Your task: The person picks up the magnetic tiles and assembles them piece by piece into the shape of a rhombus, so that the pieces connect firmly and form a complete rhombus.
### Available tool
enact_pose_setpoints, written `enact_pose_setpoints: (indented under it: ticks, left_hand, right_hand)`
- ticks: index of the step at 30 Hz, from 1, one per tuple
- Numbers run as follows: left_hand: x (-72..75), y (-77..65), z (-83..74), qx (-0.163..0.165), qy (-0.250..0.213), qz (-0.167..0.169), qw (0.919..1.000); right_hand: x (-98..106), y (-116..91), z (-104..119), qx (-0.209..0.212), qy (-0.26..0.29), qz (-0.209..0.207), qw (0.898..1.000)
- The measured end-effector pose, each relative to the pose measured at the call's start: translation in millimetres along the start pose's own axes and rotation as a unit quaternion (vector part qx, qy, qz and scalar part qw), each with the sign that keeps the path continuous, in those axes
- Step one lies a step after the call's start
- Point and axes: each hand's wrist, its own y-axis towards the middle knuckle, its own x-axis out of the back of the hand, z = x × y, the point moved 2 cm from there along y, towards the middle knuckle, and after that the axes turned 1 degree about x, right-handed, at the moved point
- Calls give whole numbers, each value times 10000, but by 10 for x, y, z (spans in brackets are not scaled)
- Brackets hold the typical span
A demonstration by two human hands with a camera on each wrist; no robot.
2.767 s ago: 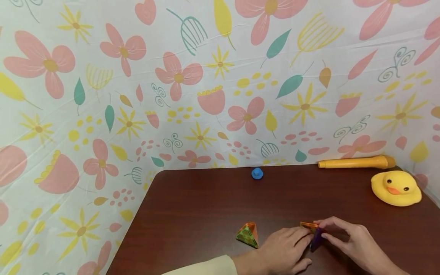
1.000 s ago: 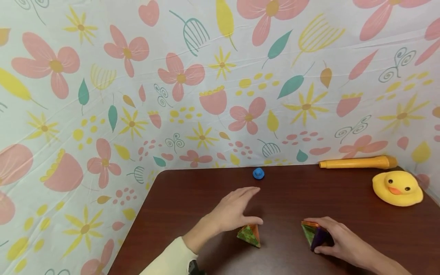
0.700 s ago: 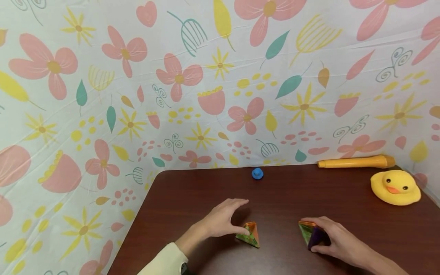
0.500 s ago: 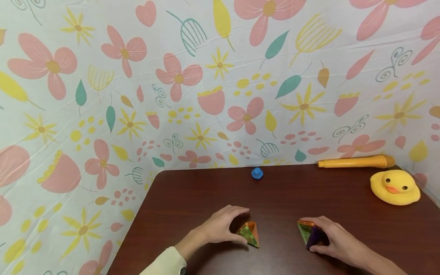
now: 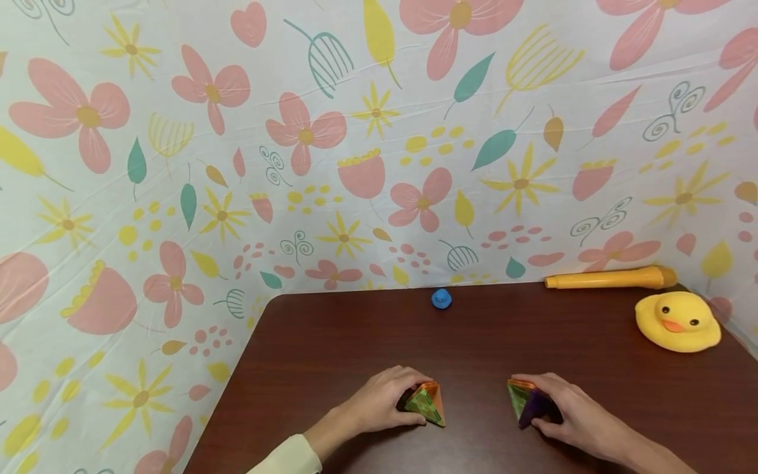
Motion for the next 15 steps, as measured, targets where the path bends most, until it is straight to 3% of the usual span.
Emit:
enact_pose_setpoints:
  ticks: [15]
  left_hand:
    - [-27, 61, -66, -48, 128, -129, 9998]
  right_hand:
    - [-84, 135, 117, -30, 87, 158, 9998]
